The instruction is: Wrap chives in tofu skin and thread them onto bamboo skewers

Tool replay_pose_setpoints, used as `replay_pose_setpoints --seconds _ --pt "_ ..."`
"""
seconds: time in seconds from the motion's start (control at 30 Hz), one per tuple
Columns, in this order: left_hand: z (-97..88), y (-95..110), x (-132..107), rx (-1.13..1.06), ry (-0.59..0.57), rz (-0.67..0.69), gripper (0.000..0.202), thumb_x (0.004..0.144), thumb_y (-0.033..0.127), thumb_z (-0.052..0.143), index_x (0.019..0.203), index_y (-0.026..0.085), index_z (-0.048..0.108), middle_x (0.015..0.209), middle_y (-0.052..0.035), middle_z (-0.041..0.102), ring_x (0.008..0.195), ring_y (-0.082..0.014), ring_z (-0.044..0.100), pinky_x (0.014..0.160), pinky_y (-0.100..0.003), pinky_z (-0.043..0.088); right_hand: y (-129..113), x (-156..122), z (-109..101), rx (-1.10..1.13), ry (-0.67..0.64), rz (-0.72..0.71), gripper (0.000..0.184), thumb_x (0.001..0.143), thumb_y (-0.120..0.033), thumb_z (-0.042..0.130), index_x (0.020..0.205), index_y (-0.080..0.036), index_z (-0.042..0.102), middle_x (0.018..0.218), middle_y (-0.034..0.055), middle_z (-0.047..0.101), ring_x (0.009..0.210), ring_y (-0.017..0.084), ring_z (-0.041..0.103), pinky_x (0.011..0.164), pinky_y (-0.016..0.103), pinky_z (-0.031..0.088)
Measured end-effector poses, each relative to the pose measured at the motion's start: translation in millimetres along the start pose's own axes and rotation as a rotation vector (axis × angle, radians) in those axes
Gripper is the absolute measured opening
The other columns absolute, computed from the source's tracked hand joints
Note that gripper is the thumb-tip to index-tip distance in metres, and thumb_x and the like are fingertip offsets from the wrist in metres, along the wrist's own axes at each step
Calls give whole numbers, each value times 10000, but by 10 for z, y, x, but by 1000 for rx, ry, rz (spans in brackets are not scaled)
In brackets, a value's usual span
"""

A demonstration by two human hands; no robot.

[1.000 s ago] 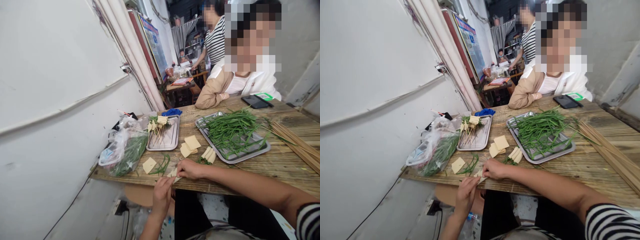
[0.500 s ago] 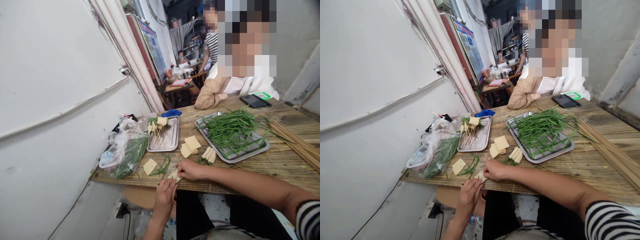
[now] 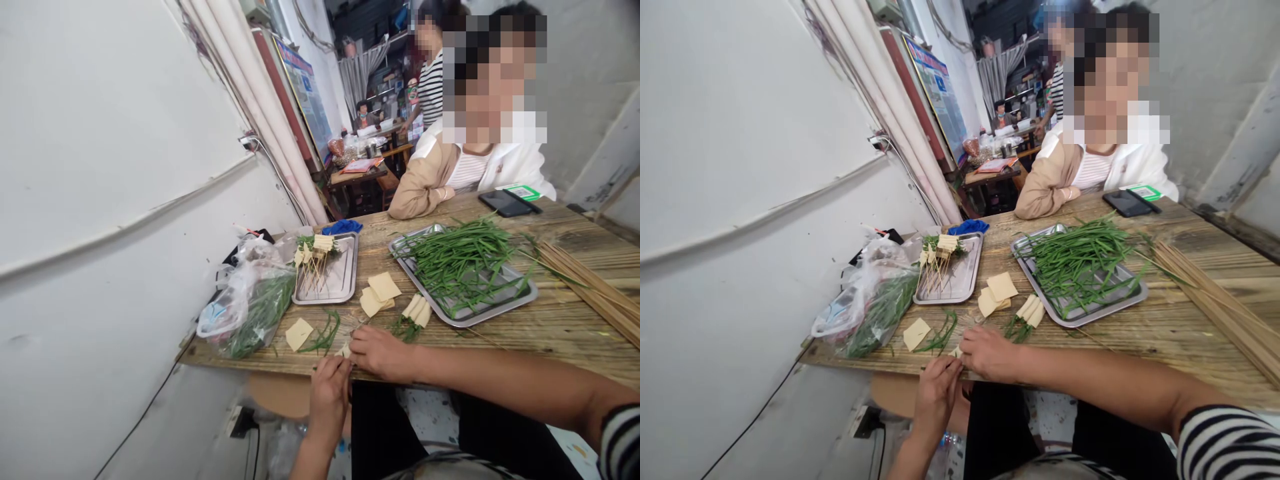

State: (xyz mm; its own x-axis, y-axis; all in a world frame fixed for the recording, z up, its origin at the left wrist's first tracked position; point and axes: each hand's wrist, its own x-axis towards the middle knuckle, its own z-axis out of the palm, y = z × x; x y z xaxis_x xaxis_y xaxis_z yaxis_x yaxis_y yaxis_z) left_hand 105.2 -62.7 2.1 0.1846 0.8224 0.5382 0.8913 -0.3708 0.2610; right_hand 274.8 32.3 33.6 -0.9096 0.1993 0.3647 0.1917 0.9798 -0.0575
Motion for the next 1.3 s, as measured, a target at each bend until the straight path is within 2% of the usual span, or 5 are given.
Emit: replay_pose_setpoints --seconds 0.4,0.53,0.7,1.03,1.3 --pt "-106 6 -219 180 -3 -13 320 873 136 498 1160 237 598 1026 -60 653 940 -183 547 820 -333 389 78 54 58 76 -74 -15 244 906 -238 470 708 -156 588 774 50 571 790 181 438 699 316 308" --pt "-103 110 -182 285 70 -69 242 869 198 528 1067 264 650 1065 -59 664 1034 -227 530 873 -390 325 104 103 19 119 -98 10 274 894 -227 488 649 -163 594 756 39 584 788 178 440 658 300 283" --pt "-46 188 9 251 114 -186 176 868 223 525 831 248 696 841 -20 698 836 -188 582 815 -387 296 155 157 13 151 -126 75 292 872 -252 523 606 -158 600 754 43 590 746 173 433 582 278 239" --pt "-174 10 250 15 -171 -391 156 775 247 582 714 247 725 767 -42 701 797 -222 585 708 -343 370 288 194 44 344 -174 124 100 832 -237 595 850 -175 671 810 40 635 826 184 506 755 303 320" --pt "-135 -29 211 -14 -112 -314 237 820 283 521 698 247 721 717 -40 695 724 -198 577 680 -337 391 219 137 24 109 -90 26 260 920 -278 469 729 -180 615 776 33 604 777 171 442 772 330 263"
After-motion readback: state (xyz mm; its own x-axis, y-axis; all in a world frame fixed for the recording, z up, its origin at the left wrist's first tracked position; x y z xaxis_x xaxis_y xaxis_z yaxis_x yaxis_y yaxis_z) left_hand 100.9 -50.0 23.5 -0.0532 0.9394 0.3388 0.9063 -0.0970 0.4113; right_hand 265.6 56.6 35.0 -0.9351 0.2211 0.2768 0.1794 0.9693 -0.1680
